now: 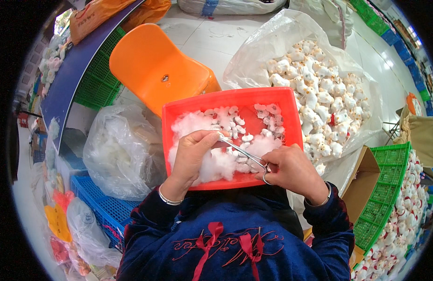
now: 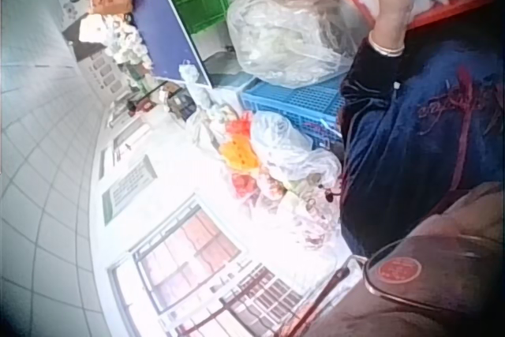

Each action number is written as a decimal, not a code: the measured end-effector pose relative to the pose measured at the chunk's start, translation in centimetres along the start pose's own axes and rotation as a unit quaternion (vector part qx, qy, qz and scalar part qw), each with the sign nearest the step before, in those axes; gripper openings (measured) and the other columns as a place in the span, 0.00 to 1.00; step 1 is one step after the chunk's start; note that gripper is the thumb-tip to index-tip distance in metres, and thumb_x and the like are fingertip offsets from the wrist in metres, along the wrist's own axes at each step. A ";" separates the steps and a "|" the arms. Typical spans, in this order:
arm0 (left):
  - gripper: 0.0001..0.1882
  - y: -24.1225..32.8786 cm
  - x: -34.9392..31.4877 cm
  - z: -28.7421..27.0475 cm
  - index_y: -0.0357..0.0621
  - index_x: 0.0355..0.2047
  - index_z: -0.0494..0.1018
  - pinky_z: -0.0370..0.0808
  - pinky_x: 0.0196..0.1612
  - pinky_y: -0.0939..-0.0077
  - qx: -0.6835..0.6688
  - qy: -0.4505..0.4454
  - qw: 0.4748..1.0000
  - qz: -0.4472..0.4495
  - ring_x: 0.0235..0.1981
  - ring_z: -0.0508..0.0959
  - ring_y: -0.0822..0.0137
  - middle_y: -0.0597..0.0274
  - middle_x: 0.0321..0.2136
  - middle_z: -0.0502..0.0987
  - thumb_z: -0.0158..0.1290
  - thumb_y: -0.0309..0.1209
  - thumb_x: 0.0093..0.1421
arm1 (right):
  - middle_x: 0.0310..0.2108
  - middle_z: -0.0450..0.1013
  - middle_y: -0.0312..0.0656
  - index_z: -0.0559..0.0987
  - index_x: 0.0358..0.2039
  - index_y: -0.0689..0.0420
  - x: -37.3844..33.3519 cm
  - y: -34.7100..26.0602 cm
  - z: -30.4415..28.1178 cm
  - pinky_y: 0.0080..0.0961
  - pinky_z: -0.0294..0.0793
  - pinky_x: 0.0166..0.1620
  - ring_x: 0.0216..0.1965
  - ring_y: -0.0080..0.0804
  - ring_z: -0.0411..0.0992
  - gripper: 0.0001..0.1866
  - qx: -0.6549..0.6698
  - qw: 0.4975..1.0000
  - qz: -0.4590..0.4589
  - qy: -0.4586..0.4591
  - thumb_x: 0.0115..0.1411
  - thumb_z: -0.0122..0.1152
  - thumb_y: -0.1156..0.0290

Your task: The person uses scissors to trim white cotton-like material from small white objects in a red tray. The trimmed pieces are placed back into the tray, and the process is repeated continuously.

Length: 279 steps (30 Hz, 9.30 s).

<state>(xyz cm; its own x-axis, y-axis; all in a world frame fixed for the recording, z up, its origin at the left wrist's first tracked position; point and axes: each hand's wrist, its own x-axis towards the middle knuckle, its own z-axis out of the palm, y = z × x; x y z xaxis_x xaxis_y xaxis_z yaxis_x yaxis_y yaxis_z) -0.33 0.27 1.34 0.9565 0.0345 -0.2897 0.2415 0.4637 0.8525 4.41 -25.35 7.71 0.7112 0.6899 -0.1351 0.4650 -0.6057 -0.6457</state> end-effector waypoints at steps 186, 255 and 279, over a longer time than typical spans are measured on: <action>0.02 2.8 0.3 1.2 0.35 0.35 0.77 0.77 0.37 0.76 0.385 -0.148 0.885 0.216 0.33 0.79 0.75 0.62 0.33 0.82 0.59 0.19 0.62 | 0.15 0.69 0.47 0.80 0.23 0.61 -2.4 0.6 -5.2 0.34 0.67 0.25 0.16 0.40 0.68 0.16 0.032 0.987 0.109 -0.111 0.48 0.76 0.63; 0.06 -0.5 0.8 2.6 0.43 0.39 0.75 0.75 0.37 0.81 -0.139 -0.018 0.990 0.009 0.32 0.75 0.76 0.63 0.34 0.80 0.52 0.32 0.71 | 0.30 0.78 0.45 0.83 0.40 0.64 -1.4 1.0 -0.5 0.31 0.76 0.40 0.33 0.35 0.77 0.26 0.129 0.982 0.092 -0.105 0.49 0.82 0.57; 0.20 1.3 1.3 0.7 0.53 0.26 0.64 0.62 0.23 0.78 -0.187 0.059 0.980 0.039 0.17 0.58 0.76 0.73 0.15 0.57 0.41 0.43 0.76 | 0.50 0.72 0.54 0.73 0.59 0.65 0.7 -0.3 0.2 0.42 0.67 0.61 0.56 0.53 0.68 0.46 -0.057 0.994 -0.063 -0.070 0.44 0.80 0.51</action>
<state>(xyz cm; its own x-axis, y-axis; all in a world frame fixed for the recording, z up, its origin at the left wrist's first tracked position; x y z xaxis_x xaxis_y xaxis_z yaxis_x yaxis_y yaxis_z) 1.34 0.33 2.38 0.9386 0.1743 -0.2976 0.0710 0.7467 0.6614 4.69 -24.60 7.66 0.5673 0.8063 -0.1674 0.6077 -0.5470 -0.5757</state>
